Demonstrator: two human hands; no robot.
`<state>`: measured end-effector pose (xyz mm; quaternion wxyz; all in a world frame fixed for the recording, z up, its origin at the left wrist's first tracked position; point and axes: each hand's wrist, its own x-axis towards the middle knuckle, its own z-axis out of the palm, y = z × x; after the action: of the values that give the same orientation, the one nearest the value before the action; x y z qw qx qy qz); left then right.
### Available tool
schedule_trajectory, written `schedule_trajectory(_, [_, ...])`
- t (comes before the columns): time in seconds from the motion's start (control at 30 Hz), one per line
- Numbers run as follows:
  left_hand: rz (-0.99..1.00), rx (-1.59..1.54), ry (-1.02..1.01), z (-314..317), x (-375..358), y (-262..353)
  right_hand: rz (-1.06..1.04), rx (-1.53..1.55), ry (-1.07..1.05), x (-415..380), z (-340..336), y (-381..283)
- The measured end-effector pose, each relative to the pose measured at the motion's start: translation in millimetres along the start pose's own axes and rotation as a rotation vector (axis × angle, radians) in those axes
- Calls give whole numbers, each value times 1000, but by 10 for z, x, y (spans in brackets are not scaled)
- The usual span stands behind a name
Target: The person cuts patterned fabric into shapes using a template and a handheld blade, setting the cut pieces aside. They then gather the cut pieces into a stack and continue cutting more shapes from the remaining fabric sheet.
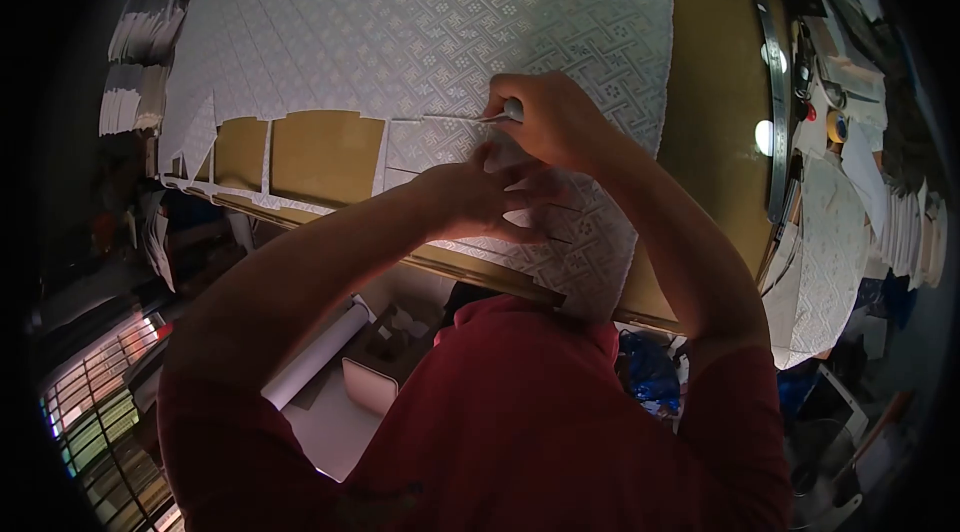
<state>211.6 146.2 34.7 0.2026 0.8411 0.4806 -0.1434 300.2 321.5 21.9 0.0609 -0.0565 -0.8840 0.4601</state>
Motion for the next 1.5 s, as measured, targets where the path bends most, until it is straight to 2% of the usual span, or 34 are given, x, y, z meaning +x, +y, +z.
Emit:
schedule_trajectory(0.07, [28, 15, 8, 32, -7, -5, 2, 24, 8, 23, 41, -7])
schedule_trajectory(0.13, [-119, -377, 38, 39, 1, 28, -6, 92, 0, 171, 226, 20])
schedule_trajectory(0.17, [-124, -380, 40, 85, 10, 22, -14, 150, 11, 273, 307, 34])
schedule_trajectory(0.23, [-19, 5, 140, 183, 16, 2, -37, 135, -6, 467, 448, 8])
schedule_trajectory(0.33, [62, 103, 181, 253, 11, -38, -50, 128, -30, 557, 511, -10])
schedule_trajectory(0.37, [52, 99, 187, 264, 23, -24, -38, 135, -34, 563, 513, -6])
schedule_trajectory(0.43, [-74, -205, 200, 295, 65, 8, -31, 141, -45, 541, 501, 12])
schedule_trajectory(0.57, [-23, -141, 165, 330, 81, -48, 12, 132, -49, 526, 466, -36])
schedule_trajectory(0.67, [-18, -249, 247, 340, 97, -6, 94, 129, -75, 549, 434, -133])
schedule_trajectory(0.73, [-33, -319, 160, 279, 92, -23, 41, 117, -81, 573, 445, -67])
schedule_trajectory(0.87, [-26, -292, 173, 275, 75, -38, -54, 167, -140, 652, 397, 9])
schedule_trajectory(0.9, [19, -172, 131, 247, 63, -43, -59, 168, -152, 694, 378, 37])
schedule_trajectory(0.93, [65, -53, 87, 222, 52, -43, -98, 175, -187, 763, 348, 71])
schedule_trajectory(1.0, [39, -50, 58, 167, 52, -16, -134, 186, -229, 957, 283, 141])
schedule_trajectory(1.07, [20, -46, 27, 126, 60, 2, -280, 199, -415, 1224, 194, 209])
schedule_trajectory(1.1, [17, -78, 0, 115, 67, 1, -279, 202, -421, 1351, 164, 222])
schedule_trajectory(1.17, [11, -118, -28, 83, 83, -5, -236, 245, -688, 1590, 134, 192])
schedule_trajectory(1.2, [-16, -176, -49, 63, 95, -6, -235, 253, -695, 1679, 125, 162])
schedule_trajectory(1.27, [-45, -248, -76, 113, 145, 17, -174, 213, -866, 1835, 125, 88])
schedule_trajectory(1.33, [-236, -561, -6, 274, 224, 61, -108, 193, -934, 1947, 123, -13])
schedule_trajectory(1.37, [-239, -573, -12, 329, 247, 80, -43, 160, -993, 1995, 135, -39])
schedule_trajectory(1.47, [-198, -429, 1, 396, 247, 122, -93, 114, -1041, 2113, 209, -6])
schedule_trajectory(1.5, [-163, -297, 15, 410, 228, 142, -92, 126, -1044, 2131, 222, 22])
